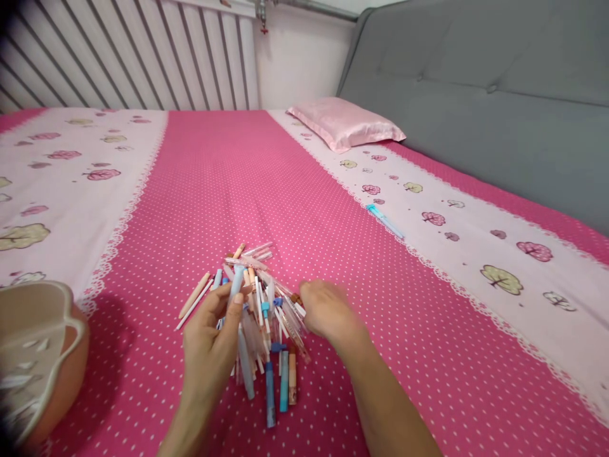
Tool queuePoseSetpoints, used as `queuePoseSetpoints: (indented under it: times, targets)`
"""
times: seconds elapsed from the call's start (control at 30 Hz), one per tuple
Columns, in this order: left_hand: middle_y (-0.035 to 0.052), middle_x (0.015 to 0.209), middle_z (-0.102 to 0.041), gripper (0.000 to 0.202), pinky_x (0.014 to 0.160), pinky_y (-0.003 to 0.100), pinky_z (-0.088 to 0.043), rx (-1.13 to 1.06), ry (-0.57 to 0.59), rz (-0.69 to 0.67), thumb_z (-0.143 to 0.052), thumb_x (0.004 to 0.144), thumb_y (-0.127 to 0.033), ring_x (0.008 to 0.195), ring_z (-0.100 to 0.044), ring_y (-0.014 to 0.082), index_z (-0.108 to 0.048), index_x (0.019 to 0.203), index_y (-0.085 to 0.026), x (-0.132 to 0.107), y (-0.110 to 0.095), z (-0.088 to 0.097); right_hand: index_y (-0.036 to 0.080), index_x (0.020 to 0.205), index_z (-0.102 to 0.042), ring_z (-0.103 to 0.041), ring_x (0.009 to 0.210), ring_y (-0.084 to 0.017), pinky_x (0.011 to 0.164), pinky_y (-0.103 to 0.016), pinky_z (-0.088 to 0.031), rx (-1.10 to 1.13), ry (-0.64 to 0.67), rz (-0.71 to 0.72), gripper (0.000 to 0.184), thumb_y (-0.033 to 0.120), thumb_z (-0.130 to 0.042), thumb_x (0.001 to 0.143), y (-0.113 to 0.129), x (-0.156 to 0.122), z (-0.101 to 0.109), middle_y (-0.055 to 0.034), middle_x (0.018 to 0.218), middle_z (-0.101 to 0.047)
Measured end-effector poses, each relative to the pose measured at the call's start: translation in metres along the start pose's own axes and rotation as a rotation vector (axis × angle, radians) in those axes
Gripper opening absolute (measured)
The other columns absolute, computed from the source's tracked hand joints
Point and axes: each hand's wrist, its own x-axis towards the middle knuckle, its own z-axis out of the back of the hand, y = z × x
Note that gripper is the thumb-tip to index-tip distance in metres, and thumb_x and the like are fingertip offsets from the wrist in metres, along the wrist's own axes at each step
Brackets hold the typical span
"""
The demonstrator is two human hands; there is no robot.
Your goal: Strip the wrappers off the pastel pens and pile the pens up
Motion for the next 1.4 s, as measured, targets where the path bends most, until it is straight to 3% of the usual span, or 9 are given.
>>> queuePoseSetpoints:
  times: [0.23, 0.37, 0.53, 0.7, 0.83, 0.97, 1.13, 1.4]
  targets:
    - [0.0016, 0.083, -0.064, 0.030, 0.073, 0.027, -0.044, -0.016, -0.035, 0.039, -0.049, 0.081, -0.040, 0.069, -0.057, 0.0143, -0.059, 0.101, -0.020, 0.000, -0.002, 0.000, 0.019, 0.085, -0.052, -0.052, 0.061, -0.016, 0.048, -0.024, -0.029, 0.147, 0.000, 0.032, 0.019, 0.008, -0.047, 0.071, -0.013, -0.014, 0.013, -0.0051, 0.074, -0.060]
    - [0.0025, 0.089, -0.065, 0.029, 0.073, 0.027, -0.044, -0.007, -0.021, 0.031, -0.050, 0.081, -0.040, 0.078, -0.058, 0.0159, -0.059, 0.102, -0.021, -0.001, -0.001, 0.000, 0.020, 0.088, -0.051, -0.051, 0.060, -0.014, 0.050, -0.025, -0.034, 0.417, -0.067, 0.085, 0.011, 0.018, -0.044, 0.080, -0.023, -0.025, 0.021, -0.0028, 0.073, -0.057]
    - [0.0031, 0.087, -0.066, 0.030, 0.072, 0.028, -0.044, -0.003, -0.032, 0.037, -0.050, 0.081, -0.039, 0.080, -0.060, 0.0178, -0.059, 0.101, -0.020, 0.000, -0.002, -0.001, 0.022, 0.105, -0.050, -0.056, 0.071, -0.013, 0.062, -0.028, -0.044, 0.829, -0.184, 0.221, 0.024, 0.022, -0.049, 0.081, -0.021, -0.028, 0.028, -0.0033, 0.086, -0.059]
    - [0.0028, 0.092, -0.066, 0.028, 0.074, 0.027, -0.044, 0.008, -0.006, 0.014, -0.050, 0.081, -0.037, 0.086, -0.060, 0.0180, -0.059, 0.102, -0.020, 0.001, -0.002, -0.001, 0.023, 0.098, -0.061, -0.058, 0.078, -0.015, 0.069, -0.030, -0.046, 1.061, -0.255, 0.314, 0.019, 0.027, -0.051, 0.082, -0.014, -0.029, 0.033, -0.0034, 0.086, -0.063]
    - [0.0016, 0.096, -0.065, 0.027, 0.076, 0.026, -0.043, 0.040, 0.015, -0.005, -0.051, 0.082, -0.035, 0.088, -0.060, 0.0168, -0.059, 0.104, -0.022, 0.001, 0.001, 0.000, 0.023, 0.092, -0.065, -0.058, 0.074, -0.013, 0.071, -0.030, -0.046, 1.226, -0.276, 0.285, 0.018, 0.029, -0.051, 0.083, -0.014, -0.030, 0.034, -0.0021, 0.081, -0.064]
    - [0.0022, 0.100, -0.065, 0.027, 0.078, 0.027, -0.043, 0.061, 0.014, -0.021, -0.051, 0.081, -0.035, 0.089, -0.059, 0.0171, -0.059, 0.104, -0.022, 0.002, 0.004, -0.001, 0.022, 0.096, -0.063, -0.059, 0.082, -0.013, 0.075, -0.029, -0.047, 1.396, -0.300, 0.253, 0.019, 0.027, -0.057, 0.078, -0.015, -0.030, 0.034, -0.0040, 0.094, -0.064]
    - [0.0043, 0.097, -0.065, 0.028, 0.078, 0.029, -0.043, 0.073, 0.021, -0.029, -0.051, 0.081, -0.034, 0.088, -0.059, 0.0187, -0.060, 0.103, -0.020, 0.002, 0.004, -0.001, 0.021, 0.094, -0.063, -0.059, 0.082, -0.013, 0.072, -0.027, -0.048, 1.479, -0.399, 0.237, 0.024, 0.028, -0.067, 0.071, -0.012, -0.028, 0.034, -0.0034, 0.088, -0.064]
    - [0.0043, 0.096, -0.066, 0.026, 0.078, 0.029, -0.045, 0.101, 0.038, -0.076, -0.050, 0.081, -0.033, 0.085, -0.060, 0.0178, -0.060, 0.101, -0.020, 0.002, 0.003, 0.000, 0.023, 0.094, -0.067, -0.056, 0.073, -0.014, 0.067, -0.030, -0.049, 1.299, -0.572, 0.218, 0.031, 0.043, -0.047, 0.084, -0.004, -0.031, 0.035, -0.0054, 0.083, -0.064]
